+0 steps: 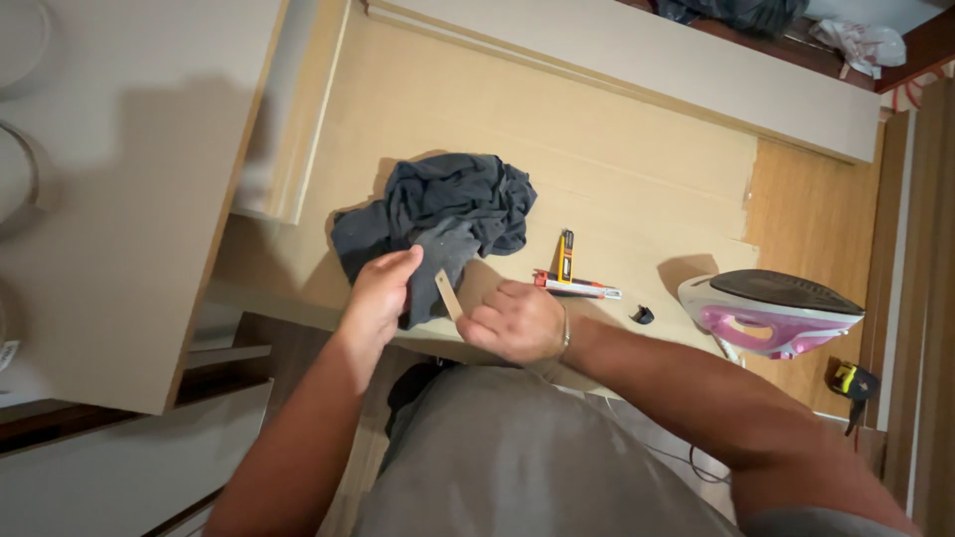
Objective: Applying and trimming edge banding on a wooden board using an iron and a utility knife
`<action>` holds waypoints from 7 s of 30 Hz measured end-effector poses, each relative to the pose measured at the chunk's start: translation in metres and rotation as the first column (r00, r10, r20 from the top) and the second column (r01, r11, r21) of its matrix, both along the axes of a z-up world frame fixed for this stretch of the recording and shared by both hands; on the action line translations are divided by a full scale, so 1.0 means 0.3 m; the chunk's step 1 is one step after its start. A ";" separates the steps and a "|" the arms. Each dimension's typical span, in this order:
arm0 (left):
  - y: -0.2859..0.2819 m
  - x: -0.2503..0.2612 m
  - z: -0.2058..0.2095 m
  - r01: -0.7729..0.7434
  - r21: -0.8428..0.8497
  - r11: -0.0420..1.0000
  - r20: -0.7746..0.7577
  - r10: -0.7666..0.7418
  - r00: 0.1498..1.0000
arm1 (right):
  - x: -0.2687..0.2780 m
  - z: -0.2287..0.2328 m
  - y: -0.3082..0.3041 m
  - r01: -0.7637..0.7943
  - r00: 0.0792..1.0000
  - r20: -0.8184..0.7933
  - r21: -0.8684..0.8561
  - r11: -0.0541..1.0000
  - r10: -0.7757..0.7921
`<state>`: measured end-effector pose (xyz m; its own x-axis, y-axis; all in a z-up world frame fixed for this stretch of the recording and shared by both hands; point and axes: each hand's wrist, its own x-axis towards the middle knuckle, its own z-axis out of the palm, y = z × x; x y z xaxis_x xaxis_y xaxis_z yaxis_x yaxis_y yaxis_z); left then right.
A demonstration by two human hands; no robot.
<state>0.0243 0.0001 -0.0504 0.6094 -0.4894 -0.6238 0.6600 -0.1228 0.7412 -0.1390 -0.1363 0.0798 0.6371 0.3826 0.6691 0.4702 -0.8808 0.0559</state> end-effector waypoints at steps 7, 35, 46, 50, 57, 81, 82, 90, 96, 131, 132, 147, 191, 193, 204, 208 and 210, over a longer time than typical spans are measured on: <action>0.055 0.021 -0.168 0.100 0.076 0.992 0.278 -0.117 0.953 | -0.044 0.067 0.027 0.346 0.750 -0.642 0.587 0.731 0.161; 0.040 -0.056 0.042 0.391 0.190 0.901 0.499 -0.431 0.752 | 0.026 -0.203 -0.019 0.811 0.586 -0.728 0.530 -0.250 0.357; -0.095 -0.101 -0.035 0.417 0.079 0.906 0.390 -0.413 0.823 | -0.220 -0.277 0.033 0.820 0.573 -0.656 0.473 -0.324 0.491; -0.139 -0.118 -0.029 0.399 0.033 0.916 0.337 -0.386 0.859 | -0.207 -0.292 0.012 0.779 0.626 -0.663 0.505 -0.372 0.410; -0.225 -0.163 -0.247 0.166 0.204 0.965 0.240 -0.214 0.947 | -0.200 -0.286 0.020 0.765 0.631 -0.706 0.499 -0.408 0.321; -0.218 -0.258 -0.136 0.059 0.035 0.998 0.159 -0.064 0.985 | -0.167 -0.439 -0.018 0.850 0.515 -0.845 0.481 -0.214 0.145; -0.211 -0.248 -0.162 0.067 -0.021 0.998 0.123 -0.063 0.990 | -0.170 -0.425 -0.025 0.863 0.488 -0.866 0.461 -0.207 0.105; -0.164 -0.215 -0.189 0.297 -0.160 0.941 0.255 -0.251 0.934 | -0.025 -0.285 -0.128 0.826 0.547 -0.788 0.455 -0.332 0.281; -0.142 -0.165 -0.175 0.313 -0.118 0.942 0.252 -0.276 0.928 | 0.047 -0.301 -0.132 0.672 0.725 -0.608 0.520 -0.527 0.324; -0.070 -0.139 -0.005 0.413 0.474 0.778 0.584 -0.628 0.514 | -0.462 -0.213 -0.236 0.456 0.605 -0.750 0.602 -0.656 -0.267; -0.065 -0.156 0.091 0.283 0.409 0.867 0.759 -0.496 0.422 | -0.523 -0.218 -0.237 0.472 0.541 -0.792 0.563 -0.678 -0.282; -0.232 -0.375 0.127 0.418 0.611 0.672 0.789 -0.480 -0.383 | -0.744 -0.354 -0.082 0.912 -0.069 -0.972 0.029 -0.409 -0.223; -0.611 -0.398 0.168 0.340 0.812 0.474 0.523 -0.850 -0.064 | -0.492 -0.182 -0.203 0.926 -0.131 -0.938 -0.231 0.297 -0.321; -0.668 -0.381 0.097 0.416 0.820 0.393 0.431 -0.902 0.004 | -0.473 -0.079 -0.190 0.956 -0.061 -0.981 -0.110 0.270 -0.183; -0.432 -0.439 0.226 0.593 0.262 0.761 0.808 -0.509 0.297 | -0.593 -0.106 -0.209 0.381 0.780 -0.613 0.624 -0.683 -0.125; -0.371 -0.458 0.256 0.580 0.123 0.806 0.849 -0.388 0.360 | -0.568 -0.043 -0.202 0.367 0.749 -0.583 0.761 -0.536 -0.315; -0.363 -0.451 0.263 0.565 0.127 0.815 0.895 -0.340 0.288 | -0.559 -0.042 -0.206 0.445 0.705 -0.611 0.777 -0.445 -0.361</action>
